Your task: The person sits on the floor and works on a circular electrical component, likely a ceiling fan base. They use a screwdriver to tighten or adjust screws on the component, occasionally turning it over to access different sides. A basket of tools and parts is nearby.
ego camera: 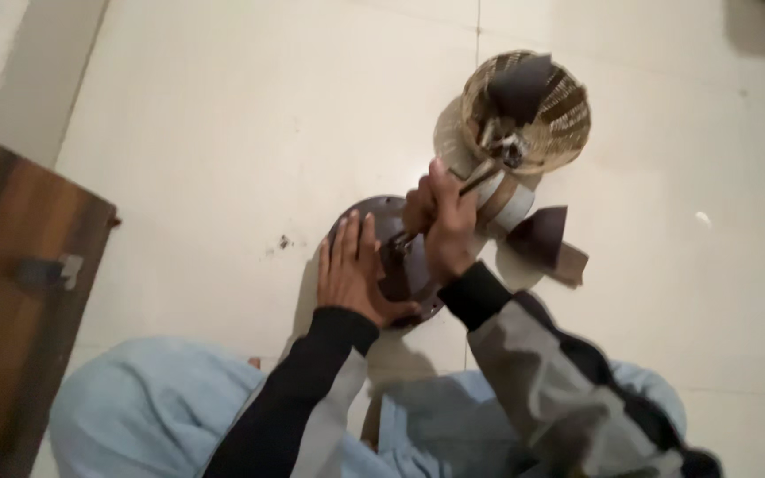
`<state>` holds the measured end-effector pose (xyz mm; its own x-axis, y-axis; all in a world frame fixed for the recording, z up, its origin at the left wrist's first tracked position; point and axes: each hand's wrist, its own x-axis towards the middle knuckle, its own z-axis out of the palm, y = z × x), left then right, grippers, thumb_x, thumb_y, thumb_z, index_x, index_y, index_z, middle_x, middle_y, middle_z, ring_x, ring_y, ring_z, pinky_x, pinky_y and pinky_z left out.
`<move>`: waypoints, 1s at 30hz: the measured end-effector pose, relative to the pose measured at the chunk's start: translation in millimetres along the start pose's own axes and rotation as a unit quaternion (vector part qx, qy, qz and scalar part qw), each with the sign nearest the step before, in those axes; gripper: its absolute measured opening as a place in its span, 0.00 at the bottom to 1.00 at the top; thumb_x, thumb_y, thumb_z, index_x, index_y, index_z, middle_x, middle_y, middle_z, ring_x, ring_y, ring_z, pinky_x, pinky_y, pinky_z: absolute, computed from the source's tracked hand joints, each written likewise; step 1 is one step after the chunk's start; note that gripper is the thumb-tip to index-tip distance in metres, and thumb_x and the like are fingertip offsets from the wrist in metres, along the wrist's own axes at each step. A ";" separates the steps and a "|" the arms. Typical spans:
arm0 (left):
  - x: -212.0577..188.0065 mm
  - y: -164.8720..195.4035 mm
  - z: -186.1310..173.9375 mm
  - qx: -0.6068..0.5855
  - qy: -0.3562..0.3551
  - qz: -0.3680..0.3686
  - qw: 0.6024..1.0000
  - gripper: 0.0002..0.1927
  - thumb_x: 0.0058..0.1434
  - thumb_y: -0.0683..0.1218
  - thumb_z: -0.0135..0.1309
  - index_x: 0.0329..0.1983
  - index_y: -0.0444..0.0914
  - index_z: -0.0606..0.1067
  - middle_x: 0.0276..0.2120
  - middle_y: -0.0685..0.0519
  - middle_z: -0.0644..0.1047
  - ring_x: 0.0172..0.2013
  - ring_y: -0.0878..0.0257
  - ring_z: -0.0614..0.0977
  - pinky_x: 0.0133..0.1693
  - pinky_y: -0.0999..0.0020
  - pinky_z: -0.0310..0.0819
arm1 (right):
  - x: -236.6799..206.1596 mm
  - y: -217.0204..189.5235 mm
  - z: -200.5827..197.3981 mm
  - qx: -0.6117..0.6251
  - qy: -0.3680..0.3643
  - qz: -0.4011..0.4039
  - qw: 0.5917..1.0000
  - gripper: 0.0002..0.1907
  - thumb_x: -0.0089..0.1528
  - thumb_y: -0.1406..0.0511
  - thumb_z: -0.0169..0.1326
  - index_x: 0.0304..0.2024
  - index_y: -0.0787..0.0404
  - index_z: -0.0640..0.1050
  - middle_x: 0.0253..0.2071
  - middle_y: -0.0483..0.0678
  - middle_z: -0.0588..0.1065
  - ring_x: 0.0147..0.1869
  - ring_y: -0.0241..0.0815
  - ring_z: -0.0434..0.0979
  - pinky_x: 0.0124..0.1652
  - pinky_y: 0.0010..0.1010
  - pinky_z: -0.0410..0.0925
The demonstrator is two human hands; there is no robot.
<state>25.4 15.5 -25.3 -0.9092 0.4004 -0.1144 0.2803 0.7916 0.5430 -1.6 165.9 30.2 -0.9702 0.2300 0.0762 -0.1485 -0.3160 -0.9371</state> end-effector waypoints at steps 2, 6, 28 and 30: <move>4.7 -1.5 -3.5 -0.012 -0.009 0.017 1.000 0.80 0.30 0.69 0.77 0.77 0.41 0.41 0.75 0.46 0.46 0.75 0.50 0.46 0.72 0.47 0.36 | 1.3 -4.8 -1.2 0.021 0.018 0.012 1.000 0.26 0.72 0.53 0.43 0.20 0.50 0.56 0.15 0.38 0.53 0.18 0.34 0.47 0.21 0.32 0.46; 4.6 -6.2 -11.1 -0.016 -0.040 0.029 0.999 0.72 0.32 0.61 0.78 0.77 0.48 0.49 0.76 0.49 0.47 0.74 0.50 0.50 0.71 0.53 0.45 | -5.2 -19.9 -23.4 0.044 0.084 -0.044 0.994 0.25 0.71 0.52 0.42 0.20 0.50 0.57 0.15 0.37 0.52 0.18 0.33 0.47 0.20 0.31 0.46; 3.0 6.4 0.8 -0.251 0.143 0.130 0.949 0.12 0.63 0.42 0.59 0.50 0.40 0.80 0.44 0.45 0.83 0.44 0.49 0.85 0.44 0.63 0.80 | -70.8 29.8 -73.5 -0.566 0.031 -0.151 0.810 0.21 0.68 0.61 0.51 0.59 0.68 0.71 0.58 0.62 0.71 0.59 0.64 0.74 0.56 0.44 0.68; 2.5 8.0 -2.0 -0.258 0.121 0.127 0.950 0.13 0.63 0.40 0.57 0.51 0.39 0.80 0.42 0.45 0.83 0.42 0.51 0.87 0.43 0.63 0.81 | -63.2 30.2 -72.4 -0.533 0.001 -0.092 0.841 0.21 0.69 0.59 0.51 0.59 0.66 0.72 0.56 0.62 0.73 0.58 0.63 0.76 0.55 0.42 0.69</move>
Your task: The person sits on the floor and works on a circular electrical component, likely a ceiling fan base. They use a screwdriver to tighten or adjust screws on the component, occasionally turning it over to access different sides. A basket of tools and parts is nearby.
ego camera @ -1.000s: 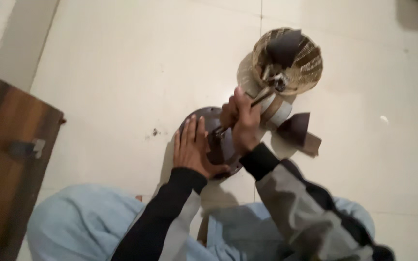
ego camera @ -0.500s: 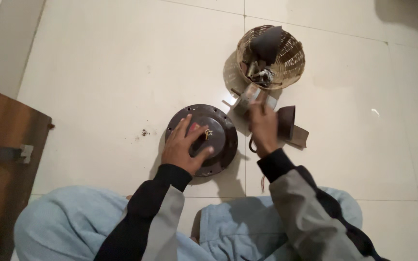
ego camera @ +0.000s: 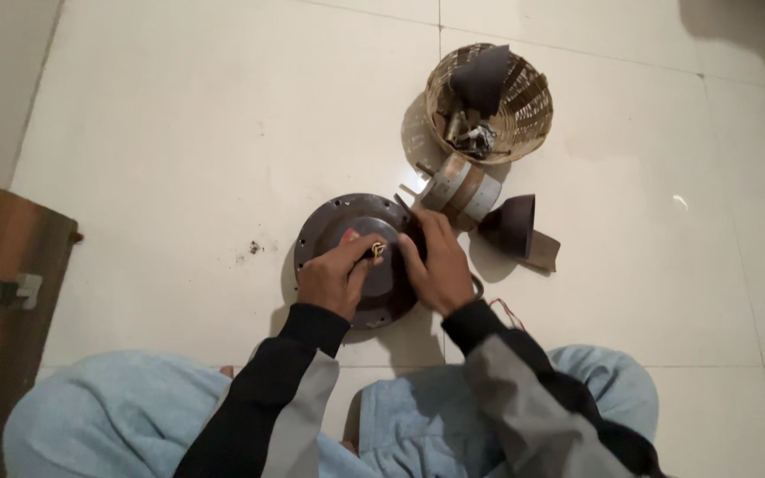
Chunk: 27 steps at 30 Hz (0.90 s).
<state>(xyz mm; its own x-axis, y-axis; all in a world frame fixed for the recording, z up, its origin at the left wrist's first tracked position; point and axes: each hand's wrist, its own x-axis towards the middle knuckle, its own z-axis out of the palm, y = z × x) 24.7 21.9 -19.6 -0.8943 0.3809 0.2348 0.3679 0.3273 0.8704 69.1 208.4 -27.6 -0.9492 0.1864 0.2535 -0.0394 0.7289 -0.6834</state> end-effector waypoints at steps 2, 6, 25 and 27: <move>-1.8 4.3 -1.7 -0.010 -0.007 -0.007 1.000 0.13 0.62 0.39 0.57 0.51 0.38 0.80 0.41 0.45 0.84 0.41 0.52 0.87 0.41 0.64 0.81 | 21.0 10.9 4.4 0.006 -0.058 0.027 0.998 0.23 0.69 0.57 0.51 0.59 0.66 0.72 0.53 0.63 0.75 0.56 0.63 0.77 0.54 0.42 0.69; -1.1 10.7 -7.1 -0.046 0.022 0.003 0.999 0.16 0.59 0.39 0.62 0.51 0.36 0.80 0.42 0.44 0.83 0.41 0.54 0.88 0.41 0.66 0.82 | 56.5 37.5 20.0 0.112 -0.194 0.181 0.958 0.27 0.69 0.52 0.53 0.56 0.69 0.77 0.47 0.60 0.79 0.50 0.51 0.80 0.50 0.36 0.70; 3.9 27.1 0.4 -0.045 0.120 0.031 0.991 0.14 0.62 0.41 0.64 0.52 0.36 0.80 0.40 0.46 0.84 0.41 0.58 0.89 0.41 0.68 0.83 | 10.7 13.1 20.6 0.280 0.080 0.332 0.897 0.23 0.69 0.54 0.52 0.39 0.70 0.82 0.32 0.46 0.77 0.36 0.32 0.70 0.37 0.27 0.66; 3.2 23.9 2.2 -0.036 0.136 0.086 0.986 0.15 0.64 0.41 0.63 0.53 0.35 0.79 0.43 0.45 0.83 0.45 0.55 0.88 0.52 0.61 0.81 | 6.8 13.3 23.2 0.263 0.089 0.345 0.896 0.22 0.69 0.54 0.50 0.39 0.68 0.81 0.32 0.45 0.77 0.36 0.32 0.70 0.39 0.27 0.66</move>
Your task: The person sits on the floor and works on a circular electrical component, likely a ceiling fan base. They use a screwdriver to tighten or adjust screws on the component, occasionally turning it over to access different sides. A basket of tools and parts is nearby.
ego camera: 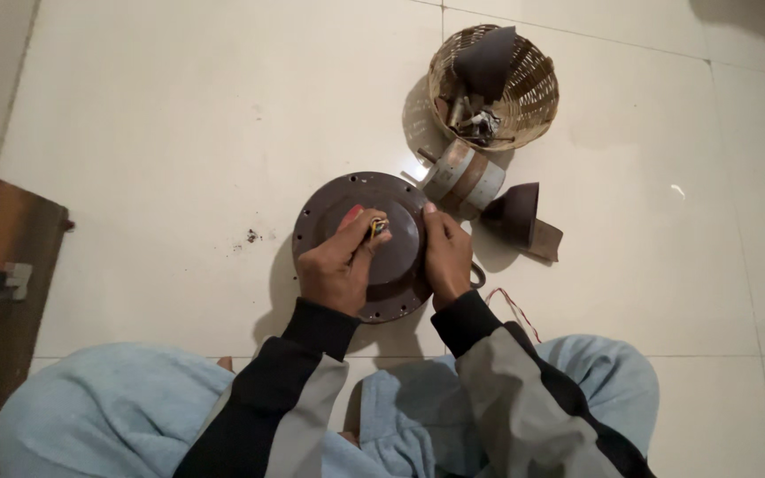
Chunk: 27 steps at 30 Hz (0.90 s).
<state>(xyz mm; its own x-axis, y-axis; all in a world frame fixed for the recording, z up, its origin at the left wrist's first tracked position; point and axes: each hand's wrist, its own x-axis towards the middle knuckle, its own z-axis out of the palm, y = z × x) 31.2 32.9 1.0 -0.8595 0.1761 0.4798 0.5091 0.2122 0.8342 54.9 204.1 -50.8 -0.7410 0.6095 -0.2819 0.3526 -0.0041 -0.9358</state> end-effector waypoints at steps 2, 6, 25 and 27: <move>-1.1 -3.5 1.2 0.011 0.001 0.010 1.000 0.14 0.65 0.41 0.63 0.53 0.35 0.79 0.43 0.44 0.83 0.46 0.54 0.88 0.53 0.60 0.81 | -0.8 5.6 1.0 -0.030 0.026 -0.002 0.999 0.22 0.69 0.54 0.48 0.40 0.68 0.81 0.32 0.45 0.78 0.37 0.33 0.71 0.40 0.28 0.67; -5.8 -7.9 3.5 0.051 -0.010 -0.042 0.998 0.14 0.63 0.43 0.62 0.51 0.36 0.79 0.42 0.44 0.83 0.43 0.52 0.87 0.42 0.64 0.82 | -8.0 21.9 11.5 0.069 0.044 -0.006 0.997 0.22 0.71 0.55 0.47 0.46 0.69 0.79 0.39 0.48 0.77 0.43 0.35 0.71 0.45 0.29 0.67; -6.7 -20.5 -2.3 0.049 -0.082 -0.074 0.993 0.13 0.65 0.44 0.59 0.52 0.40 0.80 0.44 0.45 0.83 0.45 0.48 0.85 0.45 0.60 0.80 | -9.5 37.5 4.1 -0.148 0.020 -0.084 0.985 0.24 0.62 0.56 0.58 0.53 0.69 0.78 0.50 0.55 0.73 0.50 0.50 0.77 0.50 0.36 0.70; -4.5 -21.2 -3.0 0.024 -0.100 -0.077 0.992 0.14 0.66 0.44 0.57 0.54 0.39 0.78 0.46 0.45 0.82 0.47 0.48 0.85 0.46 0.59 0.79 | -5.9 26.0 -4.5 -0.136 -0.035 -0.068 0.988 0.28 0.60 0.54 0.60 0.53 0.70 0.77 0.51 0.56 0.75 0.50 0.49 0.78 0.49 0.35 0.71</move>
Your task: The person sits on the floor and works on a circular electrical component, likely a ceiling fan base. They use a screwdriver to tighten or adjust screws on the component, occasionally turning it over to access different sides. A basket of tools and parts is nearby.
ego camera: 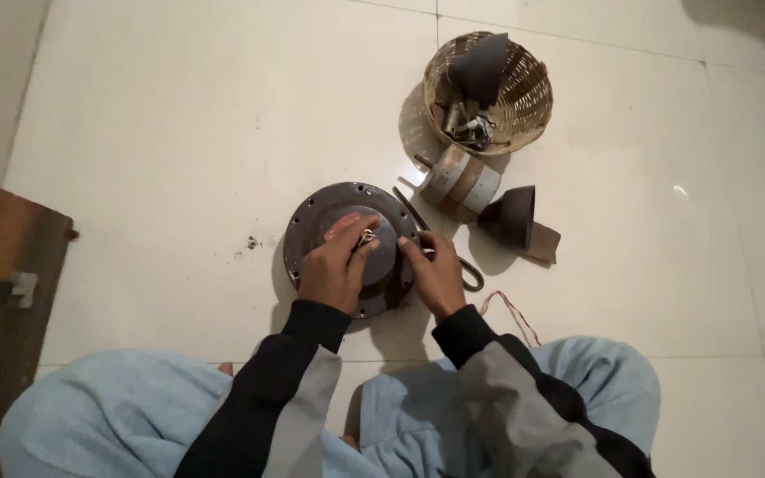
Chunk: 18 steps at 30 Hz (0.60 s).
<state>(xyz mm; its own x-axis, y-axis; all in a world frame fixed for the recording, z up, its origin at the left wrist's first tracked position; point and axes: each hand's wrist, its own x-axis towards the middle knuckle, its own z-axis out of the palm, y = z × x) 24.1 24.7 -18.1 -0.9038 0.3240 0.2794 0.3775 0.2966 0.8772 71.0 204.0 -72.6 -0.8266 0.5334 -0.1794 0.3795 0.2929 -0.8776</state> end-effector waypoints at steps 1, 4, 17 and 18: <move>1.1 -0.7 -0.7 -0.009 -0.009 0.000 1.000 0.15 0.66 0.43 0.55 0.55 0.39 0.78 0.47 0.45 0.82 0.48 0.48 0.84 0.47 0.59 0.79 | 1.3 -4.8 -4.3 0.012 -0.031 0.016 0.999 0.31 0.58 0.52 0.60 0.54 0.70 0.76 0.51 0.56 0.75 0.50 0.49 0.79 0.48 0.35 0.72; 2.5 -3.7 0.3 0.027 -0.007 0.023 0.999 0.14 0.66 0.44 0.56 0.54 0.39 0.78 0.48 0.44 0.81 0.50 0.47 0.83 0.48 0.57 0.78 | -3.6 -15.4 -11.1 -0.067 -0.077 -0.005 0.995 0.40 0.52 0.48 0.65 0.57 0.71 0.74 0.53 0.59 0.73 0.53 0.51 0.77 0.50 0.36 0.71; -0.4 -9.4 -0.3 0.030 0.002 0.046 0.999 0.11 0.64 0.46 0.60 0.47 0.38 0.79 0.37 0.41 0.82 0.38 0.43 0.84 0.54 0.56 0.78 | 5.1 -49.0 -7.2 -0.235 -0.085 -0.094 0.964 0.43 0.49 0.49 0.67 0.61 0.65 0.72 0.56 0.61 0.71 0.58 0.56 0.75 0.56 0.40 0.69; -0.3 -8.2 0.0 0.027 -0.002 0.040 0.999 0.11 0.64 0.46 0.61 0.47 0.38 0.80 0.37 0.42 0.82 0.38 0.43 0.84 0.53 0.56 0.79 | 5.6 -52.3 -8.9 -0.238 -0.090 -0.119 0.960 0.46 0.48 0.50 0.68 0.61 0.67 0.70 0.56 0.62 0.70 0.58 0.58 0.73 0.55 0.41 0.69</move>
<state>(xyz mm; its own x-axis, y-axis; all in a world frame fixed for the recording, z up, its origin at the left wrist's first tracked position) 21.3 22.1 -25.3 -0.8692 0.3526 0.3465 0.4594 0.3172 0.8296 50.2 198.8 -23.7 -0.9558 0.2728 -0.1099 0.2817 0.7413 -0.6093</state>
